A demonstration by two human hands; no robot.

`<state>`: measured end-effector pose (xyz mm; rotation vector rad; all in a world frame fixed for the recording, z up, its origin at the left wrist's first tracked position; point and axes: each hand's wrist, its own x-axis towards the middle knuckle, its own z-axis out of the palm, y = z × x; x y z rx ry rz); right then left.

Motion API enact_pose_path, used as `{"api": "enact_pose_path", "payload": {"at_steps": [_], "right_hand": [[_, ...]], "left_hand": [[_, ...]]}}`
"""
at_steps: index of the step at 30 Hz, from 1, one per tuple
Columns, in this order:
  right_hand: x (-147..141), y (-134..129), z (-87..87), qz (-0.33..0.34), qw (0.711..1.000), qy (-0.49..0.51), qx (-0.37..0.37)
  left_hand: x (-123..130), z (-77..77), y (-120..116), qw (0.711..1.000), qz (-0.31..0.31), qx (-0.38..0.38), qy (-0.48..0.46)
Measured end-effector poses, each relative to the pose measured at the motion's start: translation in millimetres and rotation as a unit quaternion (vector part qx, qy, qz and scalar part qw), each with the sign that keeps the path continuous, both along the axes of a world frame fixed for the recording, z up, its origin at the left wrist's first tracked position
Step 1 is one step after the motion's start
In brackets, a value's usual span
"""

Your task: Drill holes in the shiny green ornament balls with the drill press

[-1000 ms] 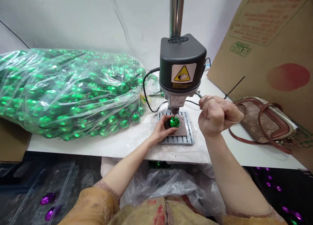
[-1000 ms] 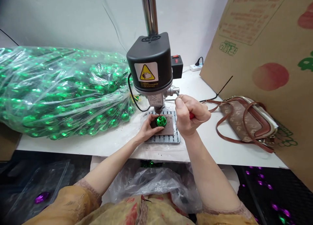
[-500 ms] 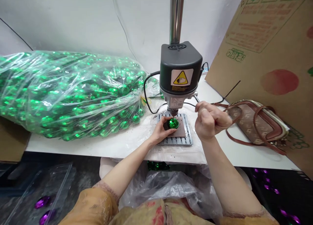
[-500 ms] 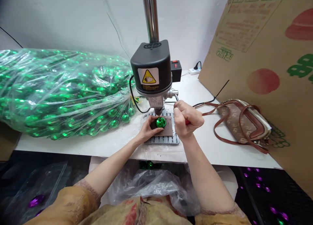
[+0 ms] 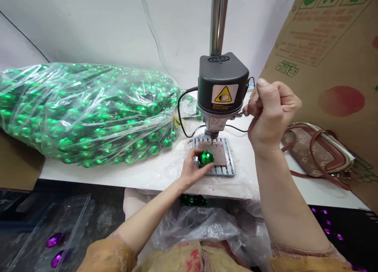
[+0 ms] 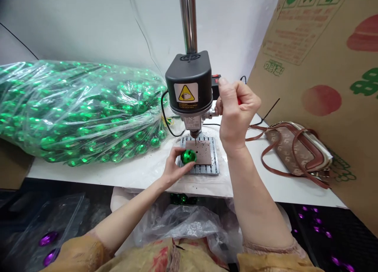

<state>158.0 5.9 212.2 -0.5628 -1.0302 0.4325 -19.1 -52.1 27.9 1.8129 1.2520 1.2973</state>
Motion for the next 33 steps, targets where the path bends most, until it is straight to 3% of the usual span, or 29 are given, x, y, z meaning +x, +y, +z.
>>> {"api": "enact_pose_path", "payload": {"at_steps": [3, 5, 8, 11, 13, 16, 18, 20, 25, 28, 33], "right_hand": [[0.5, -1.0, -3.0, 0.008, 1.000, 0.007, 0.007], [0.3, -1.9, -3.8, 0.007, 1.000, 0.009, 0.005], [-0.1, -2.3, -3.5, -0.001, 1.000, 0.010, 0.001], [-0.1, -2.0, -3.4, -0.005, 1.000, 0.014, 0.001], [0.0, -1.9, -3.5, -0.005, 1.000, 0.016, 0.006], [0.0, -2.4, -3.5, -0.003, 1.000, 0.014, 0.009], [-0.1, -2.9, -3.4, -0.003, 1.000, 0.014, 0.009], [0.0, -3.2, -3.5, -0.003, 1.000, 0.017, 0.009], [0.6, -2.9, -4.3, -0.002, 1.000, 0.013, 0.010], [0.2, -2.8, -4.6, -0.001, 1.000, 0.015, 0.011], [-1.3, -2.6, -5.1, -0.011, 1.000, 0.018, 0.021]], "left_hand": [[-23.1, -7.8, -47.1, 0.983, -0.122, 0.067, 0.122], [-38.7, -20.0, -76.2, 0.943, -0.195, 0.126, 0.240], [-57.4, -39.3, -105.2, 0.871, -0.241, 0.187, 0.386], [-70.7, -48.4, -110.1, 0.855, -0.247, 0.245, 0.384], [-80.3, -45.9, -99.1, 0.879, -0.196, 0.282, 0.330], [-102.2, -31.9, -64.0, 0.926, -0.009, 0.238, 0.294], [-120.7, -20.9, -34.1, 0.930, 0.133, 0.149, 0.308], [-136.8, -13.8, -4.9, 0.914, 0.207, 0.085, 0.339], [-146.8, -21.0, 50.6, 0.893, 0.196, 0.063, 0.401], [-145.7, -25.6, 80.4, 0.900, 0.189, 0.060, 0.388], [-158.3, -13.7, 131.4, 0.929, 0.106, 0.082, 0.346]]}}
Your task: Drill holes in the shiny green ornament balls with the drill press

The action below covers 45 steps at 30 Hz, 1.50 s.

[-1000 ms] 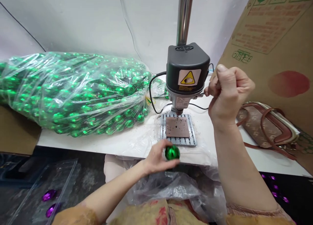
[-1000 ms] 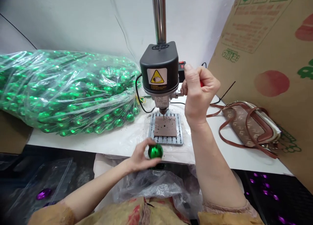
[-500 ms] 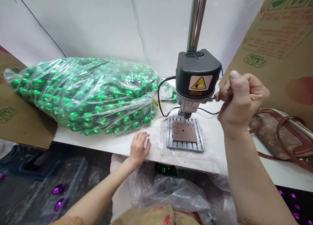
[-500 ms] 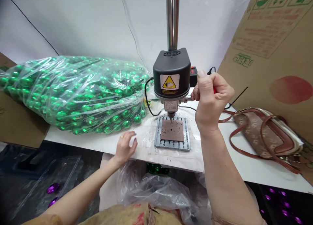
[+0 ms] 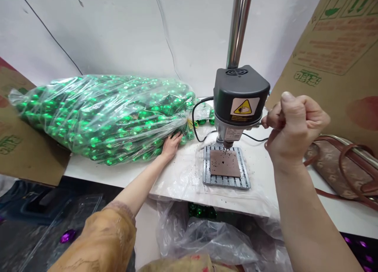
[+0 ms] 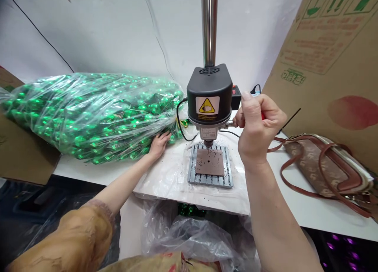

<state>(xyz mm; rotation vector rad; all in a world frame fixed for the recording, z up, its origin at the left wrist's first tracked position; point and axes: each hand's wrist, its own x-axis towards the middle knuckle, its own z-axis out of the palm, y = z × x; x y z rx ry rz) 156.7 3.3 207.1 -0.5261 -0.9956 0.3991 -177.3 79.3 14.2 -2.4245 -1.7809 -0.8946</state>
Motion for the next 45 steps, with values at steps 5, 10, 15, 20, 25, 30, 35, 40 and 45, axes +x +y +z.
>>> {"api": "enact_pose_path", "payload": {"at_steps": [5, 10, 15, 20, 25, 30, 35, 40, 45], "right_hand": [[1.0, 0.0, 0.6, -0.001, 1.000, -0.009, -0.006], [1.3, -1.7, 0.8, 0.004, 1.000, -0.015, -0.009], [0.8, -4.0, 0.9, 0.002, 0.999, -0.026, -0.018], [1.4, -4.5, 2.1, 0.002, 1.000, -0.023, -0.020], [1.4, -4.8, 1.7, 0.002, 1.000, -0.019, -0.023], [0.4, -6.0, 2.1, 0.011, 1.000, -0.015, -0.023], [1.0, -7.9, 7.0, 0.013, 0.999, -0.028, -0.045], [4.9, -3.1, 17.8, 0.035, 0.994, -0.042, -0.091], [9.2, 5.9, 28.6, 0.052, 0.984, -0.036, -0.165]], "left_hand": [[-0.9, 2.0, 6.8, 1.000, -0.002, 0.016, 0.008], [-10.4, 7.9, -13.7, 0.993, -0.026, -0.032, 0.110], [-26.8, 28.7, -22.7, 0.973, -0.021, -0.067, 0.219], [-6.8, 36.3, -36.1, 0.958, -0.031, -0.063, 0.279], [-9.9, 34.3, -78.4, 0.958, -0.079, 0.169, 0.218], [-55.9, 15.2, -132.5, 0.942, 0.086, 0.293, 0.137], [-91.7, 11.0, -151.7, 0.944, 0.231, 0.230, 0.049], [-111.1, 28.6, -135.6, 0.922, 0.326, 0.200, -0.067], [-126.7, 24.4, -124.2, 0.922, 0.315, 0.208, -0.089]]}}
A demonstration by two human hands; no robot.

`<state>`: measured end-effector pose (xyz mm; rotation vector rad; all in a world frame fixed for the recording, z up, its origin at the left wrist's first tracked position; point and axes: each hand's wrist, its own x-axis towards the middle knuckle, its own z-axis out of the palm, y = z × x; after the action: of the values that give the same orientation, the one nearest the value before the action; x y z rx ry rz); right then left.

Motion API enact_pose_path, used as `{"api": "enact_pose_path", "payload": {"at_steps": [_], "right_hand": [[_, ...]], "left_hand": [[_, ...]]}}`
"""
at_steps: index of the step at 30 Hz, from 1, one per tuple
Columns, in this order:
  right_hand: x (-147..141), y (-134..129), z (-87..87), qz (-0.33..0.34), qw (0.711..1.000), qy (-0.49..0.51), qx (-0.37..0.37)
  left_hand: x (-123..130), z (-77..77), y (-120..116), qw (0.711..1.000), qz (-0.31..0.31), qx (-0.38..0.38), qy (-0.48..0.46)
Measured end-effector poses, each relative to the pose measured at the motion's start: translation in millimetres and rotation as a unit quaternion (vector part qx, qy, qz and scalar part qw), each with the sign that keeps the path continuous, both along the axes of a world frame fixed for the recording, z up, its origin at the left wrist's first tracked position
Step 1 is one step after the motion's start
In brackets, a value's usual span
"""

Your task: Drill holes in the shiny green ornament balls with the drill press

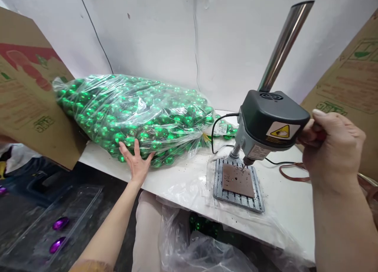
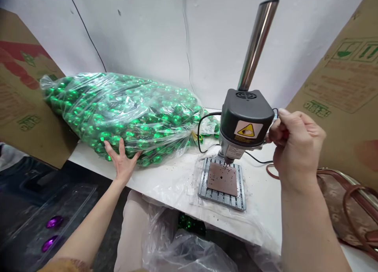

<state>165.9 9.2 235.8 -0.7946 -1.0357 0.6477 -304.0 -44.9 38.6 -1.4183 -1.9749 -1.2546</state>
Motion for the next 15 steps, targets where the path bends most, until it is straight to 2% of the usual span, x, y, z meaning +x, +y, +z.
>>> {"api": "enact_pose_path", "payload": {"at_steps": [6, 12, 14, 15], "right_hand": [[-3.3, 5.0, 8.6, -0.016, 0.998, 0.031, -0.049], [-2.2, 21.9, 6.8, -0.063, 0.992, 0.077, -0.079], [-0.9, 27.4, 5.3, -0.065, 0.994, 0.052, -0.067], [-1.0, 27.8, 5.1, -0.080, 0.995, 0.040, -0.034]], "left_hand": [[-18.7, -16.9, -9.4, 0.999, -0.019, 0.046, 0.019], [-42.3, -24.0, -29.1, 0.998, 0.009, 0.064, -0.005], [-48.0, -25.8, -34.2, 0.998, 0.008, 0.063, -0.029], [-50.0, -26.7, -36.2, 0.997, 0.004, 0.061, -0.040]]}}
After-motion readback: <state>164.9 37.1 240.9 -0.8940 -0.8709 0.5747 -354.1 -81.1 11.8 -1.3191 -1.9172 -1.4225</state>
